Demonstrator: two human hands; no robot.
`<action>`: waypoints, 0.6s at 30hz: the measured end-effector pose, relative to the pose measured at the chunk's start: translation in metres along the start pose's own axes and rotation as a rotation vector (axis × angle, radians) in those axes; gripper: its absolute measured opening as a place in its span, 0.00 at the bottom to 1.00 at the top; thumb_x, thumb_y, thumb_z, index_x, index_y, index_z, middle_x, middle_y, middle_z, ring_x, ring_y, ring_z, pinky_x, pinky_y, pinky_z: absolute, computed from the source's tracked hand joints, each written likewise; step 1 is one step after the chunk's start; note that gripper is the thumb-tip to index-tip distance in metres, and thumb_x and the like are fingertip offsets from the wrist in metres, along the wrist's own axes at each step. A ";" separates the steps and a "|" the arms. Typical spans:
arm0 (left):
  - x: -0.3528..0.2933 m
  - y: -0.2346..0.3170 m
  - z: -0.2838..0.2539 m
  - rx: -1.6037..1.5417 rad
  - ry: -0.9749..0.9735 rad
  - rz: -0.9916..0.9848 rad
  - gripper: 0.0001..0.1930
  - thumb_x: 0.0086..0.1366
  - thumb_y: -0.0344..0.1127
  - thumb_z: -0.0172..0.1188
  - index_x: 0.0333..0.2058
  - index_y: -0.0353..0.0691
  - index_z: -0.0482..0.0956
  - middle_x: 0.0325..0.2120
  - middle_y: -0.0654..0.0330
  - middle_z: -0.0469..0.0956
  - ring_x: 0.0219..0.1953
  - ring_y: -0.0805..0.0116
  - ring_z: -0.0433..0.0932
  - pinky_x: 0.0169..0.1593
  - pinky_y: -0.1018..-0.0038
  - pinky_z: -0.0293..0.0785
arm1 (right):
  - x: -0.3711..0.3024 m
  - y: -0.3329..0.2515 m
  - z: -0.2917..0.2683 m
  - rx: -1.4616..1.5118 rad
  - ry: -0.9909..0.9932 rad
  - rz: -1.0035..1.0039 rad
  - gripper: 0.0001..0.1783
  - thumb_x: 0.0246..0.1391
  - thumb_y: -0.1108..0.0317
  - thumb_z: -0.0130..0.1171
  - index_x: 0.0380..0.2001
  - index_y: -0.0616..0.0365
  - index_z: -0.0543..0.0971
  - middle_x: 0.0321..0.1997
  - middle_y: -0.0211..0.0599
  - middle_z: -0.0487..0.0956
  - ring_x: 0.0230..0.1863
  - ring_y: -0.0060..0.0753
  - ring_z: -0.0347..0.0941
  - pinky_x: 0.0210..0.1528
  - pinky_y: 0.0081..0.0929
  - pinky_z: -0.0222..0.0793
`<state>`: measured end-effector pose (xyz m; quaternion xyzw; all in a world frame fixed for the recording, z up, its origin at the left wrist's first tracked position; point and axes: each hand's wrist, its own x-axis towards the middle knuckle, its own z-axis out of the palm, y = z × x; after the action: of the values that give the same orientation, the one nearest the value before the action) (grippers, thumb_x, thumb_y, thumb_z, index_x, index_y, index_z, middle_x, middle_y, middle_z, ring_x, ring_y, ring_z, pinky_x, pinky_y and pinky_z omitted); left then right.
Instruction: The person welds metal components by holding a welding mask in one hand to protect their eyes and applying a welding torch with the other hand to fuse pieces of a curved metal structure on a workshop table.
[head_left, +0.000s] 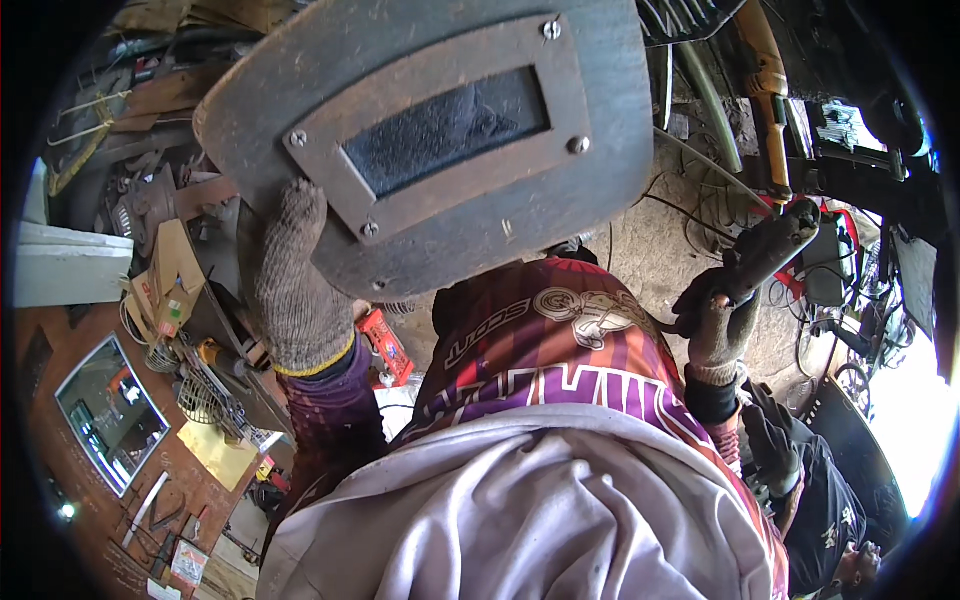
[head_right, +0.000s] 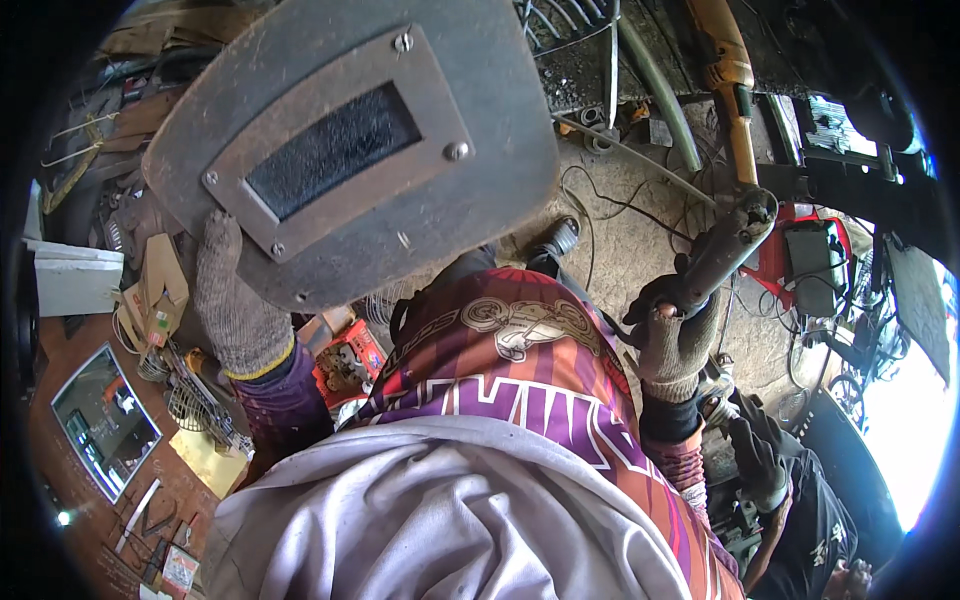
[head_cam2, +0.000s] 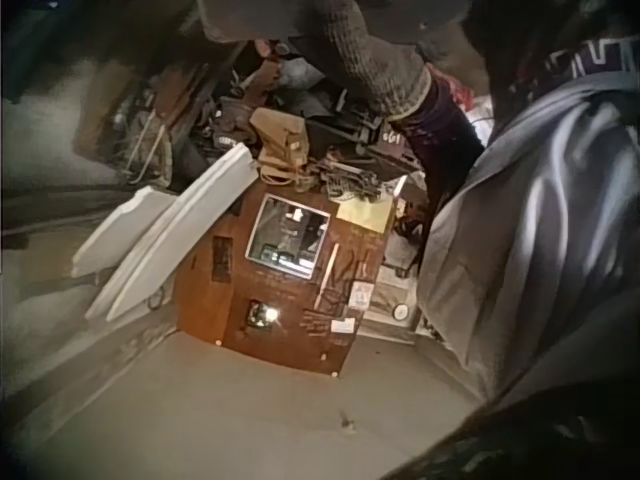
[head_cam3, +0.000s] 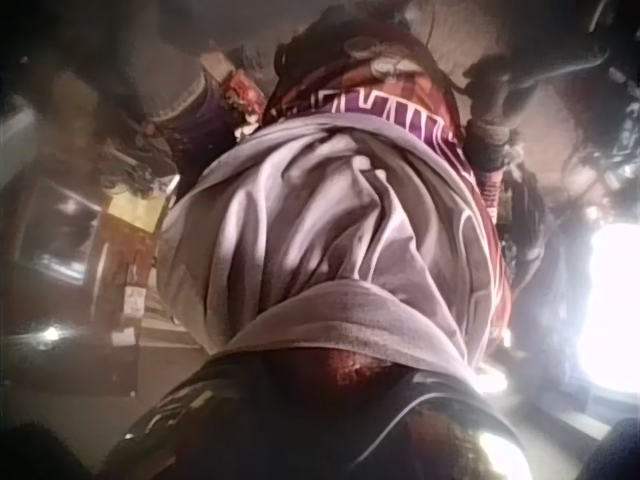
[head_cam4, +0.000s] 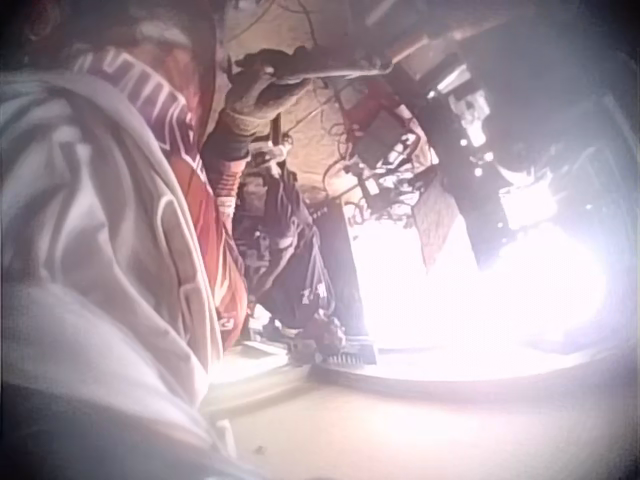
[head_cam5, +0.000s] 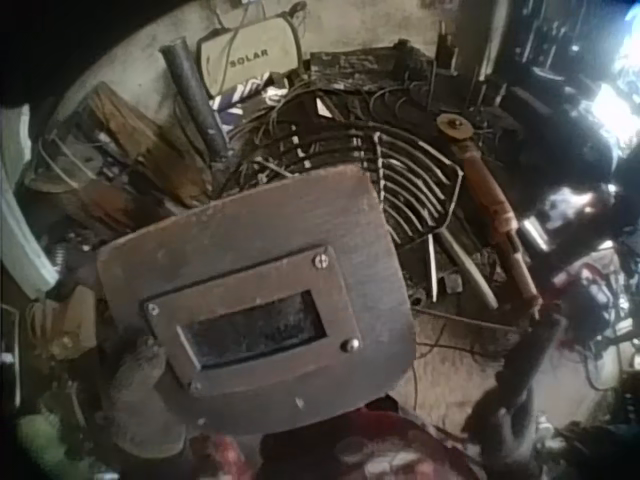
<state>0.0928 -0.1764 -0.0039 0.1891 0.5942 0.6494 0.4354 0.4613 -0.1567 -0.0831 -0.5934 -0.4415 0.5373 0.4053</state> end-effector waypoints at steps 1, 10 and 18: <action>0.002 0.000 0.005 -0.059 0.044 0.015 0.24 0.59 0.34 0.61 0.54 0.36 0.68 0.48 0.50 0.73 0.49 0.58 0.74 0.52 0.59 0.72 | 0.001 0.000 0.000 -0.008 0.003 -0.011 0.51 0.45 0.37 0.65 0.59 0.67 0.59 0.26 0.28 0.73 0.20 0.18 0.68 0.20 0.16 0.61; 0.012 0.002 -0.042 -0.105 -0.024 0.059 0.26 0.65 0.40 0.55 0.59 0.37 0.63 0.52 0.50 0.70 0.53 0.56 0.71 0.56 0.56 0.69 | 0.002 -0.002 0.001 -0.019 -0.024 -0.057 0.49 0.48 0.39 0.64 0.58 0.67 0.59 0.27 0.30 0.73 0.20 0.19 0.69 0.20 0.15 0.62; 0.007 -0.006 -0.005 0.134 0.139 0.218 0.30 0.50 0.39 0.69 0.51 0.33 0.71 0.42 0.55 0.75 0.44 0.64 0.75 0.50 0.66 0.71 | 0.008 -0.002 -0.001 0.104 -0.033 -0.001 0.42 0.55 0.47 0.61 0.60 0.69 0.58 0.28 0.34 0.74 0.20 0.23 0.71 0.19 0.18 0.65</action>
<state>0.0876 -0.1742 -0.0127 0.2359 0.6409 0.6631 0.3065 0.4626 -0.1489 -0.0835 -0.5624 -0.4200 0.5692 0.4282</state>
